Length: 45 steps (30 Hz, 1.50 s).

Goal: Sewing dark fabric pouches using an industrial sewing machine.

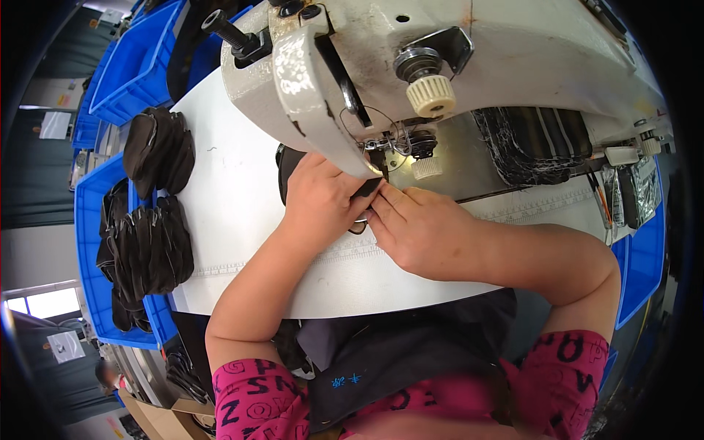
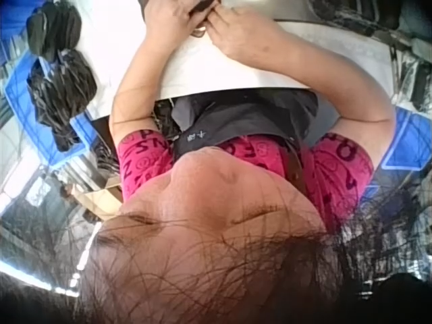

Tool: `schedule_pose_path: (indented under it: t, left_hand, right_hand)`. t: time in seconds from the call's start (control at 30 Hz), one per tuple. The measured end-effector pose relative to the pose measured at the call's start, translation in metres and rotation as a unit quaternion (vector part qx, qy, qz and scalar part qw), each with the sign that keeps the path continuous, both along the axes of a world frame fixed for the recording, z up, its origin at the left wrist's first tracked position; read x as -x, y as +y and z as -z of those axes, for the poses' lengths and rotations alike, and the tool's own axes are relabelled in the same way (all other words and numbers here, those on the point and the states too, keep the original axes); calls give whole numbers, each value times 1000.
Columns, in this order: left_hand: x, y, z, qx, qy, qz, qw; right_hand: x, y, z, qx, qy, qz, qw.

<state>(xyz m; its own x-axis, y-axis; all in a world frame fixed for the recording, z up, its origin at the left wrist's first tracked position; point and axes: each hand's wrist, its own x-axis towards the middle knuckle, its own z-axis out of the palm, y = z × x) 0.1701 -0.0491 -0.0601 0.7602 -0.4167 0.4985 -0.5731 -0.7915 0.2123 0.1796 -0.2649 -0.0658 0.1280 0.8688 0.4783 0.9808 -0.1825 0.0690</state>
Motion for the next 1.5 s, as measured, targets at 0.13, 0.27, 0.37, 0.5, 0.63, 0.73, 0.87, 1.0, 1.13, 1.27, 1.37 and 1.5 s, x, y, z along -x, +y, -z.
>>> schedule_pose_path:
  t: [0.13,0.27,0.37,0.5,0.63,0.73,0.87,1.0,1.13,1.27,1.37,1.5]
  left_hand:
    - [5,-4,0,34,37,-21,999]
    - [3,0,-4,36,50,23,998]
    - [5,0,-14,31,90,36,995]
    - [8,-3,-23,36,114,48,992]
    - [12,-3,-22,0,112,34,993]
    - [11,-3,-21,-16,103,25,994]
    - [10,-4,-17,-36,89,-5,995]
    - [6,-5,-12,-39,60,-8,997]
    - [5,-3,-8,-21,48,-9,999]
    - [4,-3,-10,-7,29,3,1000]
    - [2,-2,-6,-25,22,-15,999]
    - [1,-9,-2,-18,-2,-20,1000]
  right_hand:
    - [1,-1,-1,17,1,-5,1000]
    - [2,0,-2,19,3,-4,1000]
    - [2,0,-3,27,17,-2,999]
    - [3,-1,-3,9,18,-12,1000]
    - [5,1,-2,14,15,-7,1000]
    - [6,3,3,6,27,9,1000]
    - [1,3,2,17,23,9,1000]
    - [0,2,2,24,31,24,999]
    - [0,1,1,9,33,20,999]
    - [-1,1,1,-7,34,13,999]
    - [2,-1,-2,50,24,44,997]
    - [3,-1,-1,51,24,46,997]
